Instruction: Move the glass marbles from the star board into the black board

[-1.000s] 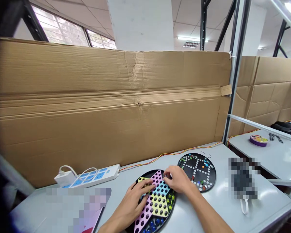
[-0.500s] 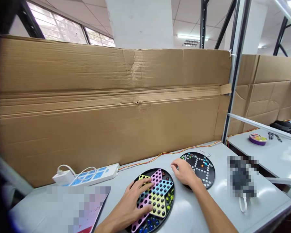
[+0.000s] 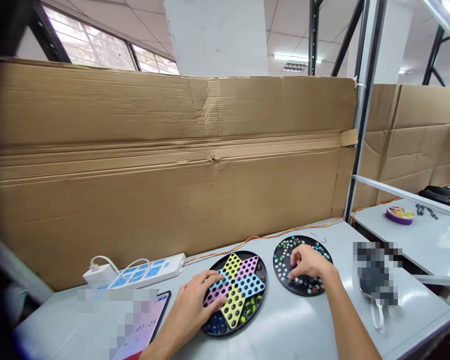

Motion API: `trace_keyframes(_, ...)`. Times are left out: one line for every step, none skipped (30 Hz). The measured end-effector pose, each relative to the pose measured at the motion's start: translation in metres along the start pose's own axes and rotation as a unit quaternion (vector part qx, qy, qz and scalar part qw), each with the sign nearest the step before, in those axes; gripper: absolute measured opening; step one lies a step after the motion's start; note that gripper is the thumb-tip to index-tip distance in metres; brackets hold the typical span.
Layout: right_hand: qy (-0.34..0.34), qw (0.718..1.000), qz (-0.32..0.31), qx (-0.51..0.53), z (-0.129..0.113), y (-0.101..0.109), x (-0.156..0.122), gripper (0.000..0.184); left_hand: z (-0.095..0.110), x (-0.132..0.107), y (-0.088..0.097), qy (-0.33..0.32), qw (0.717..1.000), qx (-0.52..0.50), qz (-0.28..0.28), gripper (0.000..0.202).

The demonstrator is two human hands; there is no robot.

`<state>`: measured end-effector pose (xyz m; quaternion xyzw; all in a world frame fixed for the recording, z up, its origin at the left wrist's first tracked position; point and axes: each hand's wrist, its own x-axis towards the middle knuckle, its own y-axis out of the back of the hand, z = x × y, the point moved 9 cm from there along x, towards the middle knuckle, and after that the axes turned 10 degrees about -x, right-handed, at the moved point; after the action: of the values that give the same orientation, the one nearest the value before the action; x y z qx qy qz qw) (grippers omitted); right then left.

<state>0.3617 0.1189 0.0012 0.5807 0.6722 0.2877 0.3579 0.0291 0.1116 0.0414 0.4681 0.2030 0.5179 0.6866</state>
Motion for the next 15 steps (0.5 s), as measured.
trace_keyframes(0.002,1.000,-0.027,0.010,0.001,-0.006,0.000,0.027,0.000,0.000,0.000,-0.002,1.000,-0.001,0.000,0.034)
trace_keyframes(0.005,0.999,-0.047,0.018,0.002,-0.012,0.001,0.026,0.000,0.000,-0.001,-0.004,1.000,-0.003,-0.001,0.033)
trace_keyframes(0.007,0.998,-0.061,0.025,0.002,-0.016,0.002,0.023,0.000,0.000,-0.001,-0.006,1.000,-0.004,-0.002,0.032)
trace_keyframes(0.009,0.997,-0.068,0.029,0.002,-0.019,0.002,0.021,0.000,0.000,-0.001,-0.006,1.000,-0.005,-0.003,0.031)
trace_keyframes(0.012,0.997,-0.070,0.032,0.002,-0.021,0.003,0.019,0.000,0.000,-0.001,-0.005,1.000,-0.005,-0.003,0.030)
trace_keyframes(0.014,0.997,-0.071,0.033,0.001,-0.022,0.004,0.018,-0.001,0.000,-0.001,-0.002,1.000,-0.005,-0.003,0.029)
trace_keyframes(0.014,0.997,-0.070,0.033,0.001,-0.023,0.004,0.017,-0.001,0.000,-0.001,0.000,1.000,-0.006,-0.004,0.027)
trace_keyframes(0.013,0.997,-0.067,0.034,0.002,-0.023,0.005,0.017,-0.001,0.000,0.000,0.003,1.000,-0.007,-0.004,0.026)
trace_keyframes(0.012,0.997,-0.063,0.033,0.002,-0.022,0.005,0.017,0.000,0.000,0.000,0.005,1.000,-0.008,-0.005,0.025)
trace_keyframes(0.011,0.998,-0.057,0.032,0.003,-0.021,0.005,0.017,0.000,0.000,0.000,0.005,1.000,-0.010,-0.007,0.024)
trace_keyframes(0.011,0.998,-0.051,0.033,0.004,-0.019,0.006,0.017,0.000,0.000,0.000,0.005,1.000,-0.012,-0.009,0.024)
trace_keyframes(0.013,0.998,-0.042,0.037,0.004,-0.016,0.006,0.016,0.001,-0.001,0.000,0.006,1.000,-0.012,-0.011,0.023)
trace_keyframes(0.018,0.998,-0.028,0.044,0.002,-0.012,0.006,0.014,0.000,-0.001,0.000,0.008,1.000,-0.012,-0.011,0.023)
trace_keyframes(0.026,0.998,-0.004,0.054,0.000,-0.006,0.007,0.012,0.000,-0.001,0.000,0.011,1.000,-0.012,-0.012,0.023)
trace_keyframes(0.036,0.997,0.025,0.067,-0.005,0.000,0.007,0.010,0.000,-0.001,0.000,0.013,1.000,-0.012,-0.013,0.022)
